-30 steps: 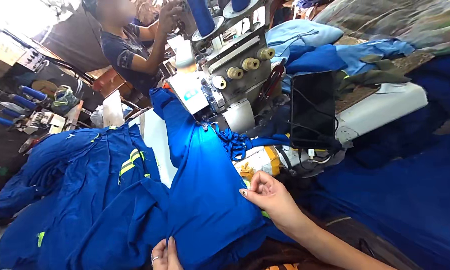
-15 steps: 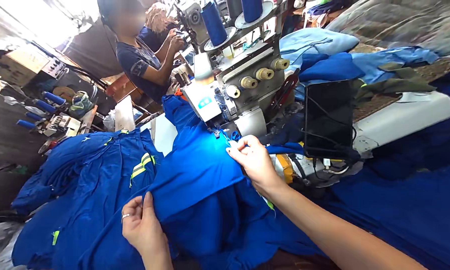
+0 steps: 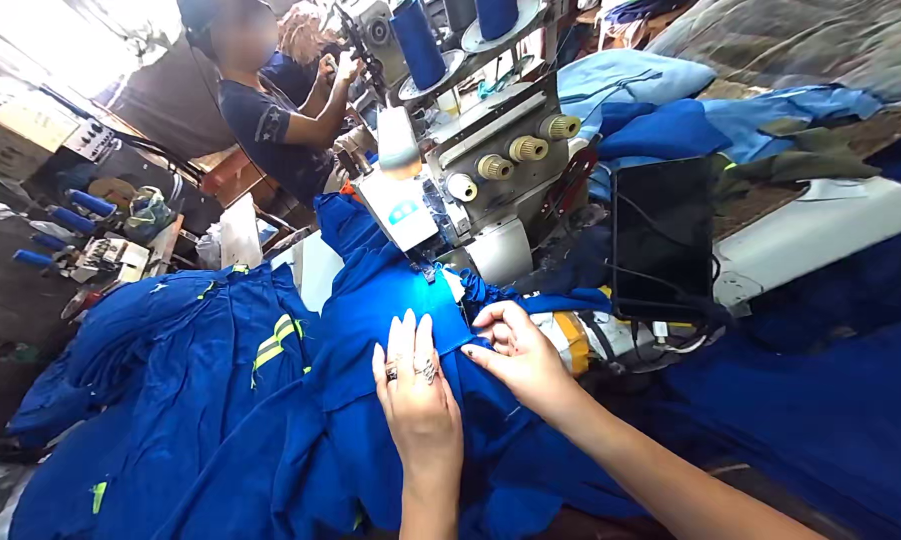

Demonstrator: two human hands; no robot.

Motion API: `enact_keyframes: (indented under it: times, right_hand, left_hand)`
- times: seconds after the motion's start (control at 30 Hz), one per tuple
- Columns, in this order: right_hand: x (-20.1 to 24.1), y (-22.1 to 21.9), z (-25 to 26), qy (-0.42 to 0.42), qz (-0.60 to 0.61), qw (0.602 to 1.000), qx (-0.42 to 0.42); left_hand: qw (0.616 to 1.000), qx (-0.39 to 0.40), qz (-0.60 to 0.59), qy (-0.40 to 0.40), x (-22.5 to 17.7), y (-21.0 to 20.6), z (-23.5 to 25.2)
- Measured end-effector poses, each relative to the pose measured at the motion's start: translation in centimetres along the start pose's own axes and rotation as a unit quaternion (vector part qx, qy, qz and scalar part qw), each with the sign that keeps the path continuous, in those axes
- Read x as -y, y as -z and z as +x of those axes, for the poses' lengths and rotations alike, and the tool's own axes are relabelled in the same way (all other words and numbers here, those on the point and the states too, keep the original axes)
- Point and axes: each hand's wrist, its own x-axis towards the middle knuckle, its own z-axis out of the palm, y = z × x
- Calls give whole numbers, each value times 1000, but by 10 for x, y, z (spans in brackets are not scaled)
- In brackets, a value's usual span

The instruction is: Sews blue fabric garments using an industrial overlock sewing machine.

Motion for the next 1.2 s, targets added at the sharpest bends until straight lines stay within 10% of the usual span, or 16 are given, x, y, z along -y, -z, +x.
enact_keyframes:
  times: [0.37, 0.97, 1.2]
  right_hand:
    - [34, 9, 5, -167, 161, 971, 60]
    - [9, -10, 12, 201, -158, 965, -61]
    - [12, -7, 14, 203, -233, 950, -35]
  left_hand:
    - [995, 25, 94, -21, -7, -3, 11]
    - [999, 18, 18, -34, 13, -6, 19]
    - [998, 29, 13, -55, 15, -1, 18]
